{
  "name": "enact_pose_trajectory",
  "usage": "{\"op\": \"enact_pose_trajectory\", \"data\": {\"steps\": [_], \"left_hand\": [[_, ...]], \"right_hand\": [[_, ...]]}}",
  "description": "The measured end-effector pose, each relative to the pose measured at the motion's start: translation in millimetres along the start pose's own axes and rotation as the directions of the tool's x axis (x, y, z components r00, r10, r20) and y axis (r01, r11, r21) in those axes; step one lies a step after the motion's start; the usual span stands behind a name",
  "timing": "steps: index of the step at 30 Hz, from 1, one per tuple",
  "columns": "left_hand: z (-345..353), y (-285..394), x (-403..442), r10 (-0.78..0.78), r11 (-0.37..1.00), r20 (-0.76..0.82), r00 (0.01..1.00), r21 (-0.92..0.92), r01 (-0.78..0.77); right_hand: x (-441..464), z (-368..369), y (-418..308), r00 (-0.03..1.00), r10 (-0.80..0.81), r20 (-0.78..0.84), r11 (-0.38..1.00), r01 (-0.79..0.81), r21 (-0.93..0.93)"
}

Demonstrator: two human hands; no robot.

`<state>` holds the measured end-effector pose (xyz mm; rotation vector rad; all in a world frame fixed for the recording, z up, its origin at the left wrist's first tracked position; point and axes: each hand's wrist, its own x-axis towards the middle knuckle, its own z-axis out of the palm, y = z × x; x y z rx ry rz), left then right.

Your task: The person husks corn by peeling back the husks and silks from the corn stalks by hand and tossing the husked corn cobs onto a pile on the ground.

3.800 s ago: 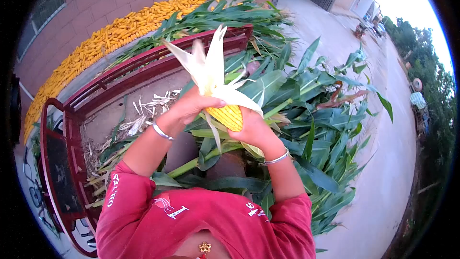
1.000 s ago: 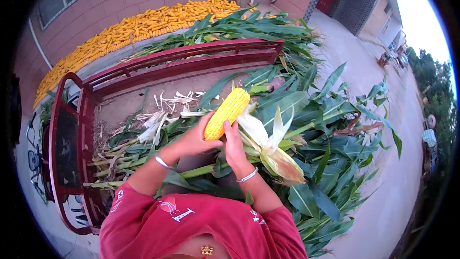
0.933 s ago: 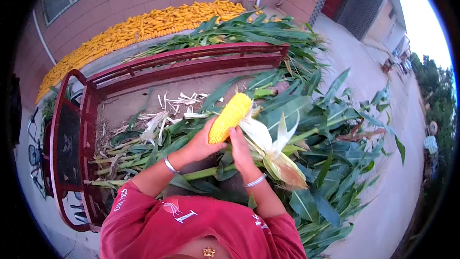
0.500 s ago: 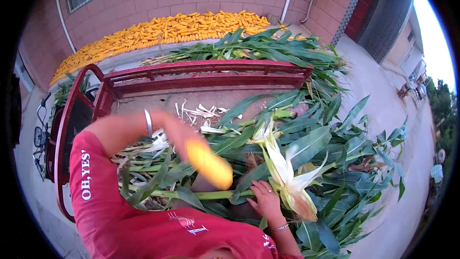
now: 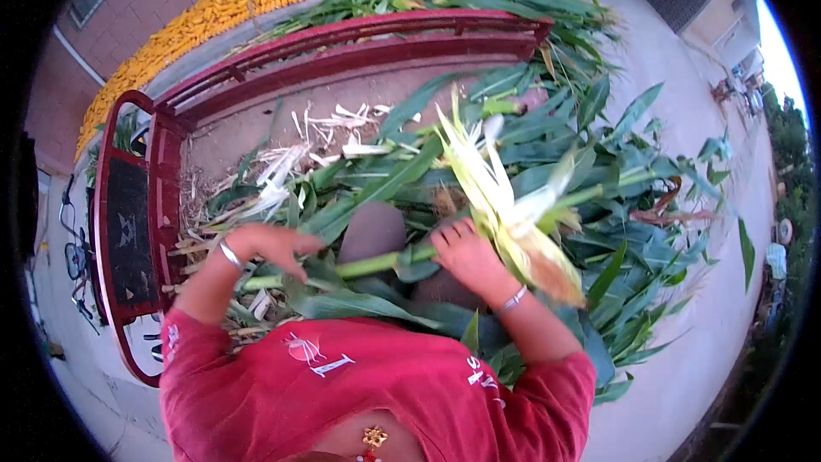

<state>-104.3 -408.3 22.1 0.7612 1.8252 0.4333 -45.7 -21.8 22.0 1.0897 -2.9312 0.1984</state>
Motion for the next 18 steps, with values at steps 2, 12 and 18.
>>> {"op": "enact_pose_trajectory", "data": {"steps": [2, 12, 18], "left_hand": [[50, 11, 5, -0.105, 0.994, -0.262, 0.959, -0.015, 0.105], [60, -123, 130, -0.249, 0.927, -0.733, 0.633, 0.008, 0.375], [78, -182, 231, -0.515, 0.762, -0.638, 0.572, -0.037, 0.646]], "right_hand": [[19, 9, 11, 1.0, -0.016, 0.005, 0.998, 0.017, -0.055], [114, 103, 125, 0.97, 0.079, 0.229, 0.993, -0.097, 0.07], [83, 201, 172, 0.916, 0.212, 0.34, 0.966, -0.249, 0.069]]}}
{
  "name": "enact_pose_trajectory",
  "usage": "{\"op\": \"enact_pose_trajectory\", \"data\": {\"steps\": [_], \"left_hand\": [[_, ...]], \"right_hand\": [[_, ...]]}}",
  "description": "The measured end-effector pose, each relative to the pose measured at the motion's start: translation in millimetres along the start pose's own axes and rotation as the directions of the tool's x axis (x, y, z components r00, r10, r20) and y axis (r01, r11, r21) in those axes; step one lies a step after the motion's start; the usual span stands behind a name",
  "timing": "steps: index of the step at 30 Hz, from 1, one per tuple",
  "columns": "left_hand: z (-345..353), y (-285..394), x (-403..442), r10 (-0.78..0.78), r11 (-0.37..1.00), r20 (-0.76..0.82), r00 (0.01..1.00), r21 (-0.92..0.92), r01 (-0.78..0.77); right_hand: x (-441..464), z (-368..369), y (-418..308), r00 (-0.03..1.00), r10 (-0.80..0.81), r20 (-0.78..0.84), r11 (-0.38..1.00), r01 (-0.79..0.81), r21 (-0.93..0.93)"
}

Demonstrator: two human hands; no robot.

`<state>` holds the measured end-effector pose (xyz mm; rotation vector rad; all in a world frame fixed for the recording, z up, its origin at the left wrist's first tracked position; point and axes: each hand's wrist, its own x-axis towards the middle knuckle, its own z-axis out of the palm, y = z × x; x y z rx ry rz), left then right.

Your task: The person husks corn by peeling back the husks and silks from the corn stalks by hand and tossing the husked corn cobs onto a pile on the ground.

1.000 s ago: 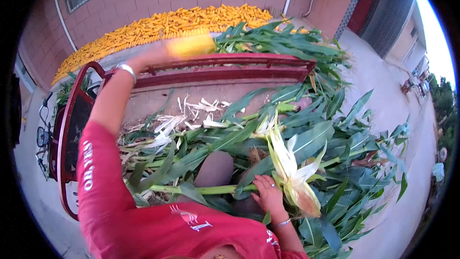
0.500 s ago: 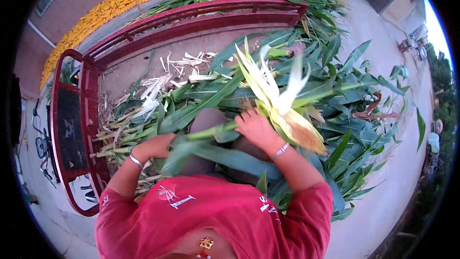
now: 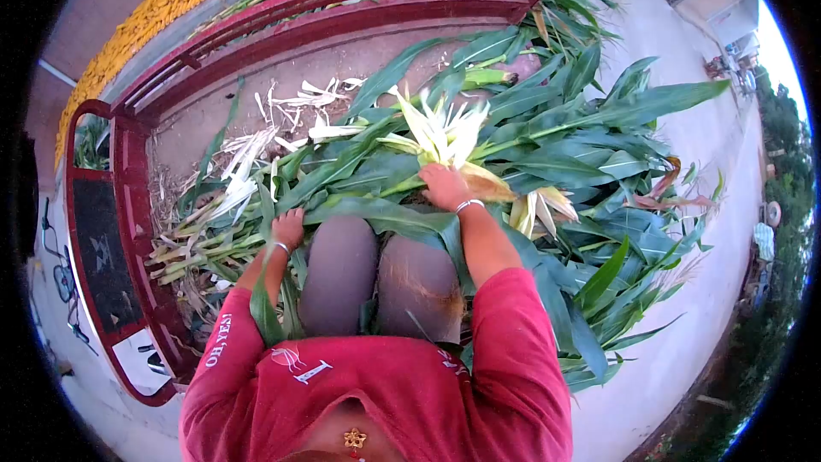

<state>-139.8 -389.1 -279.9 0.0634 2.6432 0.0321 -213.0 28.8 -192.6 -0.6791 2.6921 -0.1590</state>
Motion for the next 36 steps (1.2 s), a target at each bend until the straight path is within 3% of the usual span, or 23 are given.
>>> {"op": "enact_pose_trajectory", "data": {"steps": [1, 2, 4, 6, 7, 8, 9, 13, 15, 19, 22, 24, 25, 28, 31, 32, 36], "left_hand": [[-5, 8, 3, -0.028, 0.999, -0.001, 1.0, 0.028, 0.028], [-18, 8, 14, -0.023, 0.999, 0.21, 0.977, 0.038, 0.016], [-84, 14, 49, 0.258, 0.946, 0.573, 0.777, 0.012, -0.323], [-134, 34, 83, 0.335, 0.938, 0.416, 0.846, -0.057, -0.343], [-115, 26, 122, 0.341, 0.931, 0.136, 0.93, -0.188, -0.314], [-129, 36, 143, 0.243, 0.935, 0.004, 0.97, -0.267, -0.234], [-125, 38, 171, 0.223, 0.936, -0.124, 0.967, -0.251, -0.248], [-75, 27, 275, -0.019, 0.974, -0.086, 0.996, -0.226, -0.001], [-33, 11, 305, -0.034, 0.983, -0.037, 0.999, -0.182, 0.026], [-20, 22, 311, -0.01, 0.999, 0.09, 0.996, -0.05, 0.015], [-3, 24, 320, -0.022, 0.999, -0.013, 1.0, -0.025, 0.022], [18, 25, 328, -0.2, 0.975, -0.048, 0.979, -0.108, 0.194], [14, 23, 327, -0.191, 0.977, -0.06, 0.98, -0.112, 0.183], [-16, 17, 311, 0.045, 0.996, 0.04, 0.998, -0.081, -0.041], [-54, 18, 294, 0.051, 0.976, 0.045, 0.998, -0.213, -0.04], [-68, 21, 284, 0.044, 0.943, -0.025, 0.999, -0.329, -0.05], [-164, 38, 224, 0.189, 0.922, -0.188, 0.964, -0.305, -0.24]], "right_hand": [[3, 10, 0, 0.999, 0.029, 0.025, 0.998, -0.031, 0.05], [6, 18, 2, 0.999, 0.023, 0.035, 0.998, -0.025, 0.059], [9, 31, 7, 1.0, 0.014, 0.015, 1.0, -0.014, 0.02], [9, 40, 12, 1.0, 0.006, -0.016, 0.999, -0.006, 0.037], [11, 42, 14, 0.998, -0.001, -0.06, 0.999, 0.004, 0.046], [12, 42, 14, 0.998, -0.001, -0.069, 0.998, 0.005, 0.067], [12, 43, 14, 0.998, -0.002, -0.062, 0.997, 0.007, 0.072], [13, 38, 7, 0.997, 0.031, -0.075, 0.997, -0.026, 0.076], [16, 31, 4, 0.997, 0.062, -0.052, 0.992, -0.056, 0.113], [17, 30, 4, 0.995, 0.067, -0.075, 0.987, -0.055, 0.154], [17, 29, 1, 0.993, 0.088, -0.076, 0.982, -0.074, 0.174], [17, 30, 2, 0.995, 0.093, -0.043, 0.977, -0.082, 0.197], [17, 29, 3, 0.993, 0.101, -0.053, 0.978, -0.09, 0.189], [15, 29, 2, 0.994, 0.086, -0.068, 0.975, -0.07, 0.209], [13, 29, 3, 0.992, 0.081, -0.1, 0.973, -0.057, 0.226], [12, 27, 3, 0.991, 0.082, -0.109, 0.967, -0.053, 0.249], [8, 11, 12, 0.987, 0.063, -0.15, 0.96, -0.019, 0.28]]}}
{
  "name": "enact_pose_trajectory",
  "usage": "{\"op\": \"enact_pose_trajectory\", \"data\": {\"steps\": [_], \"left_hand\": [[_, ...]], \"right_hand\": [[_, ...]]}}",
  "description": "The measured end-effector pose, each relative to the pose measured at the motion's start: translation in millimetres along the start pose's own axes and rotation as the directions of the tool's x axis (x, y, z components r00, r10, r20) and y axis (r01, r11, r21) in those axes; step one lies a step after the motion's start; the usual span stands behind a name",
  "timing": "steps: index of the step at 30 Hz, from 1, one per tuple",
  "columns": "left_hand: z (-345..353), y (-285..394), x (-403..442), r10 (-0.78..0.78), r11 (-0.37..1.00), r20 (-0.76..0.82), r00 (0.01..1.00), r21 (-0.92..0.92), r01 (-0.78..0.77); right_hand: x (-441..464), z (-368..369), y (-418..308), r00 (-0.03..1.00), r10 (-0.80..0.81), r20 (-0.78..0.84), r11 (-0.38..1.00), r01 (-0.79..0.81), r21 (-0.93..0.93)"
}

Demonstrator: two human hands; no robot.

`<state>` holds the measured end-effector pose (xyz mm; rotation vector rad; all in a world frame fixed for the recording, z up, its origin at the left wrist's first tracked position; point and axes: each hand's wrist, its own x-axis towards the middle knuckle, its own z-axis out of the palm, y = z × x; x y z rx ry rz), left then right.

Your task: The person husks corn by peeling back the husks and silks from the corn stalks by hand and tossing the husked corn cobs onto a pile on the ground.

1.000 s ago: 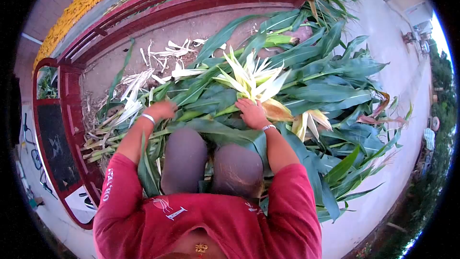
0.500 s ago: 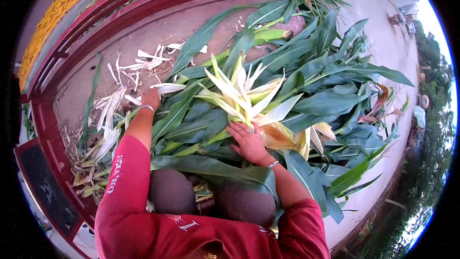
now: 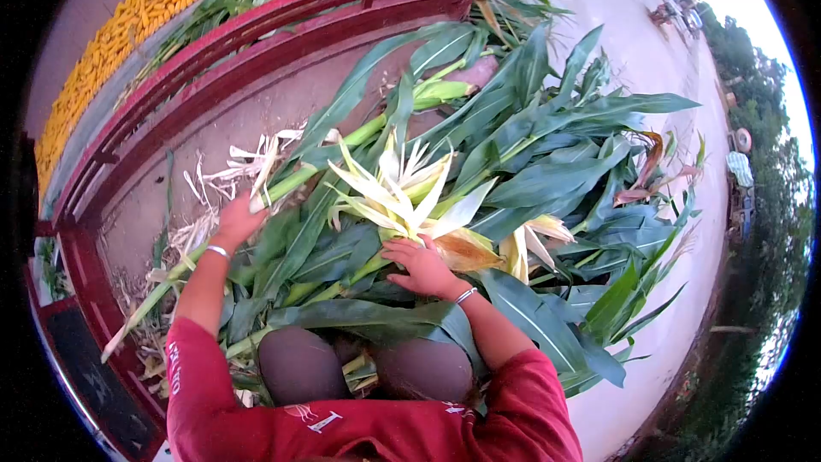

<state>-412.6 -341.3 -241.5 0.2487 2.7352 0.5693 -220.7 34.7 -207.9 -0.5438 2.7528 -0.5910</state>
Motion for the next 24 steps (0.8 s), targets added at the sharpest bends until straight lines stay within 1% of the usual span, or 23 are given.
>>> {"op": "enact_pose_trajectory", "data": {"steps": [1, 2, 3, 4, 5, 6, 7, 8, 9, 10, 11, 12, 13, 14, 15, 16, 18, 19, 22, 23, 24], "left_hand": [[-18, 12, -12, -0.002, 1.0, 0.023, 1.0, 0.006, 0.002], [-32, 20, -23, -0.004, 1.0, 0.045, 0.999, 0.016, 0.004], [-40, 22, -35, -0.005, 0.997, 0.079, 0.997, 0.077, -0.001], [-48, 25, -55, 0.056, 0.992, 0.071, 0.996, -0.119, -0.047], [-65, 39, -78, -0.009, 0.975, 0.174, 0.985, -0.216, 0.047], [-70, 38, -98, 0.042, 0.974, 0.126, 0.991, -0.227, -0.012], [-88, 52, -121, 0.038, 0.974, 0.136, 0.99, -0.228, -0.006], [-115, 77, -148, -0.008, 0.948, 0.207, 0.978, -0.311, 0.074], [-118, 75, -168, 0.042, 0.952, 0.133, 0.99, -0.307, 0.001], [-121, 66, -186, 0.171, 0.961, 0.077, 0.982, -0.231, -0.149], [-122, 59, -205, 0.092, 0.991, 0.092, 0.991, -0.109, -0.082], [-129, 67, -226, 0.106, 0.986, 0.088, 0.99, -0.137, -0.094], [-138, 77, -248, 0.118, 0.981, 0.085, 0.989, -0.163, -0.103], [-141, 84, -265, 0.128, 0.982, 0.079, 0.989, -0.149, -0.115], [-141, 91, -284, 0.084, 0.952, 0.077, 0.994, -0.301, -0.057], [-141, 96, -302, 0.04, 0.895, 0.08, 0.996, -0.447, 0.0], [-137, 100, -326, 0.047, 0.891, 0.072, 0.996, -0.454, -0.009], [-137, 106, -336, 0.046, 0.884, 0.081, 0.996, -0.467, -0.003], [-129, 124, -366, 0.094, 0.839, 0.1, 0.991, -0.543, -0.025], [-127, 137, -376, 0.109, 0.814, 0.107, 0.988, -0.58, -0.027], [-123, 141, -387, 0.123, 0.805, 0.087, 0.989, -0.592, -0.048]], "right_hand": [[3, -8, 5, 0.994, 0.1, 0.049, 0.966, -0.109, 0.233], [6, -16, 9, 0.977, 0.178, 0.117, 0.867, -0.212, 0.45], [8, -21, 16, 0.979, 0.18, 0.093, 0.869, -0.202, 0.451], [8, -25, 24, 0.944, 0.327, -0.045, 0.666, -0.197, 0.719], [9, -33, 29, 0.863, 0.489, -0.123, 0.402, -0.098, 0.91], [13, -53, 25, 0.786, 0.594, -0.169, 0.269, 0.004, 0.963], [19, -73, 20, 0.696, 0.693, -0.187, 0.139, 0.126, 0.982], [27, -79, 30, 0.693, 0.71, -0.12, -0.051, 0.222, 0.974], [38, -72, 51, 0.711, 0.684, -0.16, -0.208, 0.401, 0.892], [48, -74, 68, 0.729, 0.676, -0.107, -0.374, 0.465, 0.802], [54, -81, 76, 0.754, 0.654, -0.055, -0.528, 0.507, 0.682], [50, -96, 67, 0.751, 0.657, -0.068, -0.526, 0.522, 0.671], [42, -114, 50, 0.721, 0.692, -0.02, -0.541, 0.537, 0.647], [35, -127, 39, 0.692, 0.721, 0.027, -0.554, 0.553, 0.622], [27, -132, 36, 0.692, 0.722, 0.019, -0.554, 0.561, 0.614], [17, -139, 32, 0.712, 0.702, -0.027, -0.538, 0.554, 0.635], [-6, -161, 19, 0.735, 0.663, -0.142, -0.502, 0.577, 0.643], [-21, -175, 10, 0.729, 0.664, -0.163, -0.494, 0.592, 0.636], [-77, -227, -17, 0.68, 0.634, -0.368, -0.394, 0.693, 0.604], [-98, -245, -27, 0.664, 0.637, -0.392, -0.376, 0.711, 0.594], [-121, -265, -40, 0.661, 0.605, -0.445, -0.33, 0.716, 0.615]]}}
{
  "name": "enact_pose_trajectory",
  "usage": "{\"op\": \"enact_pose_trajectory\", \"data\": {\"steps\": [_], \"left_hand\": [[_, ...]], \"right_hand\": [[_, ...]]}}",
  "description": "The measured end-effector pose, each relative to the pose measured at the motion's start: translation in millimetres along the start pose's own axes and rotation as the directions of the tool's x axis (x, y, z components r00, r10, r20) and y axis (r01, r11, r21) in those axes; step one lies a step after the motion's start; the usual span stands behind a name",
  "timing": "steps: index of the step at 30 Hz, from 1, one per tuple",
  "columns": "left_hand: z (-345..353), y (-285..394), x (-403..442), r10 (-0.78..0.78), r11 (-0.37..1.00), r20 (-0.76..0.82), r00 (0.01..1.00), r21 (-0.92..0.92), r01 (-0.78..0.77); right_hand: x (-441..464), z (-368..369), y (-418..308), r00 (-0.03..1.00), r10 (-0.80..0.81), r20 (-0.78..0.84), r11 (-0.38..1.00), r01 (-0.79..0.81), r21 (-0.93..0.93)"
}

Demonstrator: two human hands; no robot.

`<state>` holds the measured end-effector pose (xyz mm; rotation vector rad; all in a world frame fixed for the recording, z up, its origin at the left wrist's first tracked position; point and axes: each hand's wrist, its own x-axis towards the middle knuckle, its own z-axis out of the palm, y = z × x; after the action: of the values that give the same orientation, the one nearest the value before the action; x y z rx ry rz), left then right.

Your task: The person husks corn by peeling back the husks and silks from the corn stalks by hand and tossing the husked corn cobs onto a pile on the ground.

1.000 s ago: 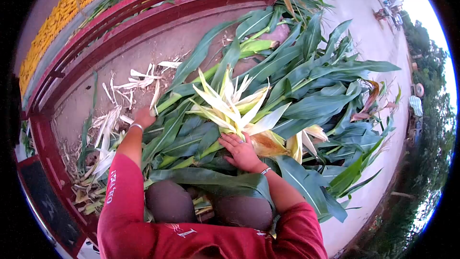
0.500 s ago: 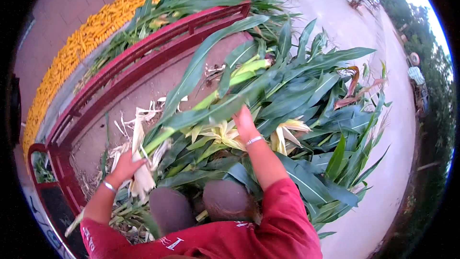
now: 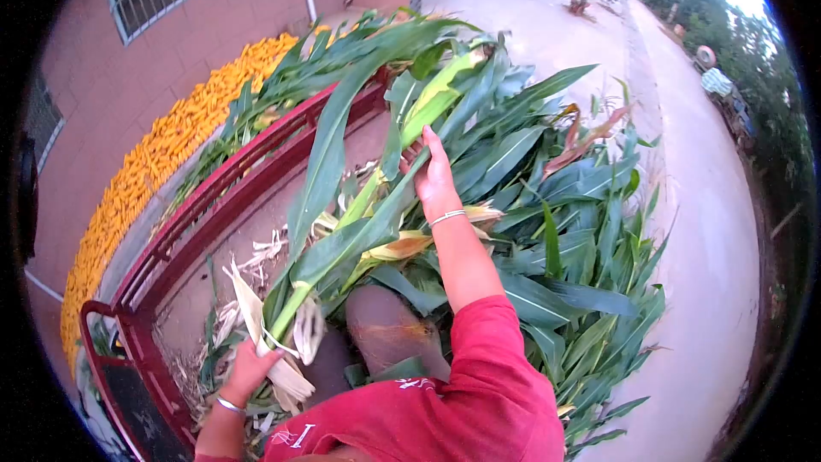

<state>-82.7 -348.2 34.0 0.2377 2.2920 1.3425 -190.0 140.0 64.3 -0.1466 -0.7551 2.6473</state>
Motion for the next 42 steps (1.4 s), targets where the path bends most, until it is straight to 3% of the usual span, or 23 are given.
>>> {"op": "enact_pose_trajectory", "data": {"steps": [3, 5, 6, 7, 9, 11, 13, 14, 16, 18, 19, 21, 24, 26, 28, 31, 32, 34, 35, 37, 39, 41, 42], "left_hand": [[28, 15, -36, 0.084, 0.996, -0.026, 0.996, 0.012, -0.084], [44, 1, -54, -0.029, 0.999, -0.006, 1.0, -0.03, 0.029], [54, -12, -60, 0.087, 0.996, -0.03, 0.996, -0.034, -0.088], [58, -31, -65, 0.046, 0.998, 0.021, 0.999, -0.031, -0.045], [53, -70, -65, 0.1, 0.925, 0.087, 0.991, 0.36, -0.125], [30, -75, -61, 0.092, 0.927, 0.203, 0.975, 0.339, -0.158], [0, -8, -63, -0.119, 0.533, 0.47, 0.875, 0.773, -0.343], [-1, 33, -58, -0.043, 0.426, 0.418, 0.907, 0.829, -0.362], [15, 141, -59, 0.377, 0.459, 0.26, 0.889, 0.781, -0.423], [47, 249, -60, 0.777, 0.359, 0.216, 0.592, 0.621, -0.697], [61, 281, -47, 0.885, 0.242, 0.22, 0.41, 0.535, -0.809], [99, 343, -26, 0.951, 0.176, 0.165, 0.262, 0.408, -0.896], [149, 428, 4, 0.938, 0.199, 0.195, 0.287, 0.377, -0.904], [183, 469, 30, 0.906, 0.265, 0.212, 0.366, 0.389, -0.882], [209, 496, 44, 0.796, 0.39, 0.289, 0.531, 0.425, -0.817], [241, 504, 73, 0.675, 0.478, 0.448, 0.586, 0.34, -0.81], [250, 501, 79, 0.678, 0.467, 0.46, 0.573, 0.333, -0.819], [255, 483, 82, 0.833, 0.443, 0.354, 0.424, 0.03, -0.896], [256, 479, 82, 0.831, 0.445, 0.362, 0.423, 0.024, -0.895], [251, 476, 77, 0.795, 0.55, 0.274, 0.541, 0.049, -0.834], [253, 470, 95, 0.803, 0.547, 0.285, 0.524, 0.0, -0.837], [253, 464, 106, 0.838, 0.504, 0.3, 0.456, -0.102, -0.858], [250, 463, 102, 0.806, 0.555, 0.324, 0.496, -0.123, -0.823]], "right_hand": [[-44, 41, -54, 0.993, -0.078, 0.083, 0.995, 0.082, -0.052], [-68, 50, -75, 0.993, -0.088, 0.082, 0.977, 0.102, -0.189], [-81, 53, -75, 0.994, -0.102, 0.04, 0.958, 0.109, -0.266], [-93, 49, -75, 0.995, -0.102, -0.024, 0.933, 0.087, -0.35], [-139, 61, -64, 0.996, -0.088, 0.009, 0.913, 0.084, -0.399], [-176, 57, -40, 0.984, -0.173, 0.039, 0.83, 0.167, -0.532], [-211, 54, -19, 0.991, -0.12, 0.058, 0.796, 0.131, -0.592], [-225, 52, -8, 0.99, -0.113, 0.08, 0.805, 0.139, -0.577], [-243, 50, 10, 0.987, -0.116, 0.113, 0.842, 0.158, -0.516], [-251, 46, 18, 0.981, -0.135, 0.141, 0.847, 0.188, -0.498], [-256, 50, 16, 0.982, -0.131, 0.134, 0.847, 0.181, -0.5], [-265, 62, 9, 0.971, -0.17, 0.165, 0.79, 0.235, -0.566], [-262, 61, 14, 0.968, -0.201, 0.152, 0.766, 0.252, -0.592], [-256, 55, 20, 0.969, -0.212, 0.125, 0.754, 0.243, -0.61], [-255, 60, 23, 0.966, -0.231, 0.117, 0.748, 0.254, -0.614], [-254, 64, 17, 0.964, -0.248, 0.092, 0.723, 0.247, -0.645], [-247, 54, 22, 0.954, -0.271, 0.132, 0.701, 0.289, -0.652], [-244, 48, 26, 0.947, -0.288, 0.14, 0.704, 0.309, -0.64], [-245, 44, 25, 0.947, -0.292, 0.131, 0.705, 0.306, -0.64], [-247, 41, 21, 0.961, -0.261, 0.092, 0.761, 0.263, -0.593], [-251, 28, 20, 0.991, -0.133, 0.034, 0.77, 0.124, -0.626], [-246, 2, 33, 0.992, -0.126, -0.009, 0.929, 0.114, -0.353], [-253, 2, 28, 0.996, -0.077, 0.051, 0.961, 0.088, -0.263]]}}
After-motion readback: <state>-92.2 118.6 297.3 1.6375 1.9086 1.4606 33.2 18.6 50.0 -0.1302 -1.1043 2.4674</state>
